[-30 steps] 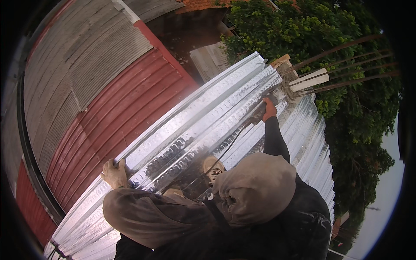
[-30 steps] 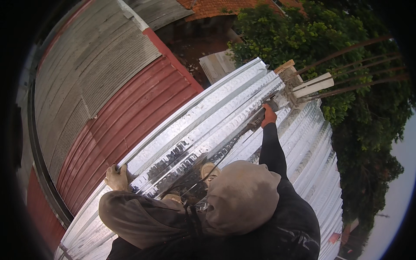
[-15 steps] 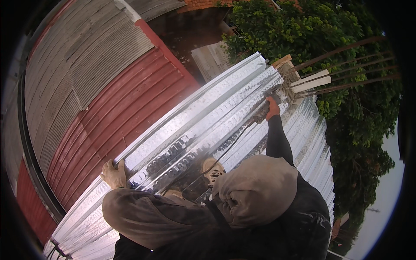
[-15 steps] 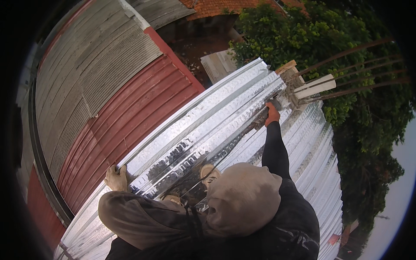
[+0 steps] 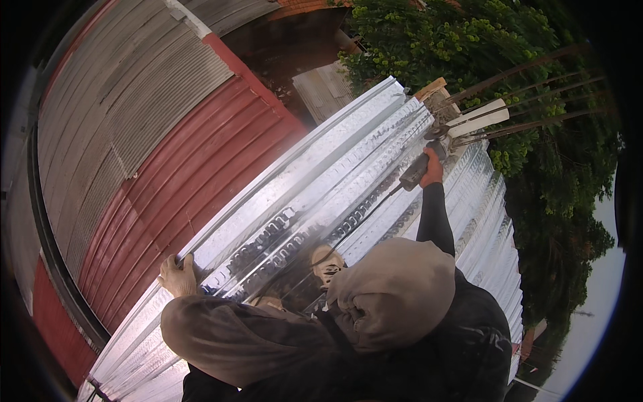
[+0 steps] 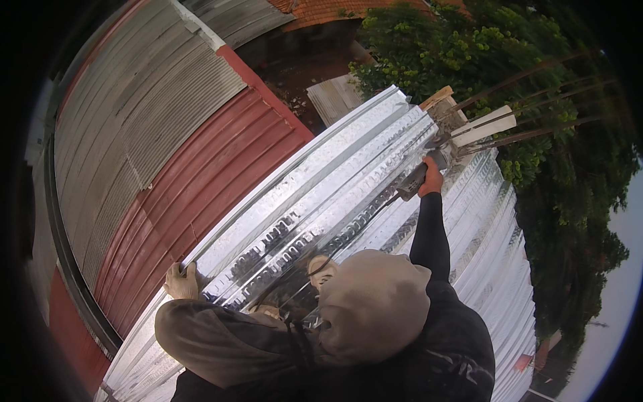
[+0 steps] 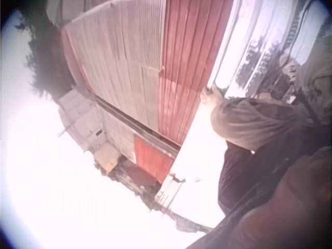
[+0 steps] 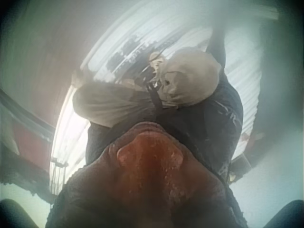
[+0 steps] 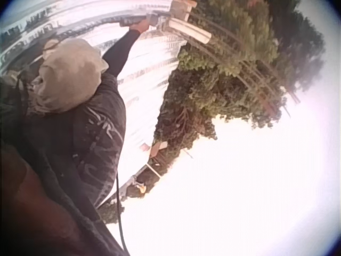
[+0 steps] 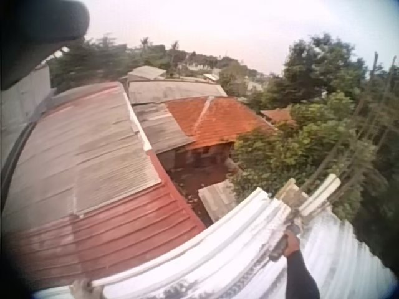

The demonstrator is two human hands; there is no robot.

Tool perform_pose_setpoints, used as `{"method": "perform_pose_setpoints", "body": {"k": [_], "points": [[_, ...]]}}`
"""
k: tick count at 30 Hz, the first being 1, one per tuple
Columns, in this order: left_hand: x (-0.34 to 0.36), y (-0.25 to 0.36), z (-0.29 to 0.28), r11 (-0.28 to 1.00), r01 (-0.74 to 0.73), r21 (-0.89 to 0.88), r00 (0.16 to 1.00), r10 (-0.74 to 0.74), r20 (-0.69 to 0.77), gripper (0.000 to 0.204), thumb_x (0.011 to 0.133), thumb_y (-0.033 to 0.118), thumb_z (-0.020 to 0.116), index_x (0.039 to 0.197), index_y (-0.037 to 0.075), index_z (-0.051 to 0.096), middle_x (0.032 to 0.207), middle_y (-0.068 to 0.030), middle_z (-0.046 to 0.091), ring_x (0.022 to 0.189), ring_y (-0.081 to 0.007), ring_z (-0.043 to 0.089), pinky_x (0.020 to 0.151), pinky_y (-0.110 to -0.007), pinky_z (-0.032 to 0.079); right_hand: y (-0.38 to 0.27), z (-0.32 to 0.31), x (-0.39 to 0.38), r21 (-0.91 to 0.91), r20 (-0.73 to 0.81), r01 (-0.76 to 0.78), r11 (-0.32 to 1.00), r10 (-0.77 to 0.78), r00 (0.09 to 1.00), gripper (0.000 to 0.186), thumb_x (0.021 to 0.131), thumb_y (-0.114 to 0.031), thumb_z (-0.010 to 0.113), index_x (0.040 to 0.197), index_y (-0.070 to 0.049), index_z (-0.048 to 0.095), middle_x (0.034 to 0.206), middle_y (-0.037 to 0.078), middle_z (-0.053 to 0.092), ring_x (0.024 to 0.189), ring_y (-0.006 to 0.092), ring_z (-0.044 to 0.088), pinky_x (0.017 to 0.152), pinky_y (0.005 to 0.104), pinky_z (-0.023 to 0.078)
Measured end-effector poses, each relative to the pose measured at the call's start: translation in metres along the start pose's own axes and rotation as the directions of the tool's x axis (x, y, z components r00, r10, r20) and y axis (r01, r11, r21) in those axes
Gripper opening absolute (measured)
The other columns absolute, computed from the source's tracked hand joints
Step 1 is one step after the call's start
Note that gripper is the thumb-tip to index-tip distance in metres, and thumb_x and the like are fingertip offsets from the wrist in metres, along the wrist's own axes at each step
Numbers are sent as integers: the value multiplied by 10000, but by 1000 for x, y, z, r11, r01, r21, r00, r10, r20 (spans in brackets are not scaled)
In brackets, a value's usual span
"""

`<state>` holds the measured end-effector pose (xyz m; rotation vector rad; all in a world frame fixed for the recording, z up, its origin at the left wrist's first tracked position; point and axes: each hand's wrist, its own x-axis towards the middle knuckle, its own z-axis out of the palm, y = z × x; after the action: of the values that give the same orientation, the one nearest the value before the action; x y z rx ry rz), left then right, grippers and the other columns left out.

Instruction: The person uses an angle grinder to smooth or cut a corrugated metal roof sheet while standing on the roof. The worker holds the grinder with both hands and moves it along the metal surface, producing sparks. The camera is head-mounted, showing the hands and tool from above.

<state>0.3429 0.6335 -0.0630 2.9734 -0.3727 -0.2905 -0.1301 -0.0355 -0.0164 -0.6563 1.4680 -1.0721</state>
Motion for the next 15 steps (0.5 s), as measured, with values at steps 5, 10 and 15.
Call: {"method": "perform_pose_setpoints", "body": {"k": [5, 10, 15], "points": [[-3, -9, -6, 1000, -2, 23, 1000, 2, 13, 630, 925, 565, 793, 1354, 105, 762, 1420, -131, 730, 1400, -343, 622, 1214, -577, 385, 17, -25, -52, 77, 127, -75, 994, 64, 990, 344, 937, -255, 846, 1196, -53, 746, 939, 109, 723, 775, 294, 740, 732, 469, 637], [3, -6, 13, 988, -140, -60, 988, 136, -67, 655, 950, 548, 795, 1411, 87, 728, 1463, -167, 707, 1393, -382, 630, 1173, -577, 437, 20, -48, -77, 150, 139, -124, 981, 103, 985, 338, 981, -256, 800, 1252, -123, 647, 969, 125, 682, 783, 285, 705, 723, 494, 632], [-15, -20, 3, 964, -246, -100, 949, 218, -229, 678, 975, 454, 814, 1514, 74, 656, 1532, -213, 648, 1429, -450, 588, 1211, -583, 420, 22, -21, -98, 138, 209, -202, 970, 171, 963, 330, 980, -274, 803, 1214, -117, 630, 975, 119, 680, 794, 284, 705, 742, 488, 629]]}}
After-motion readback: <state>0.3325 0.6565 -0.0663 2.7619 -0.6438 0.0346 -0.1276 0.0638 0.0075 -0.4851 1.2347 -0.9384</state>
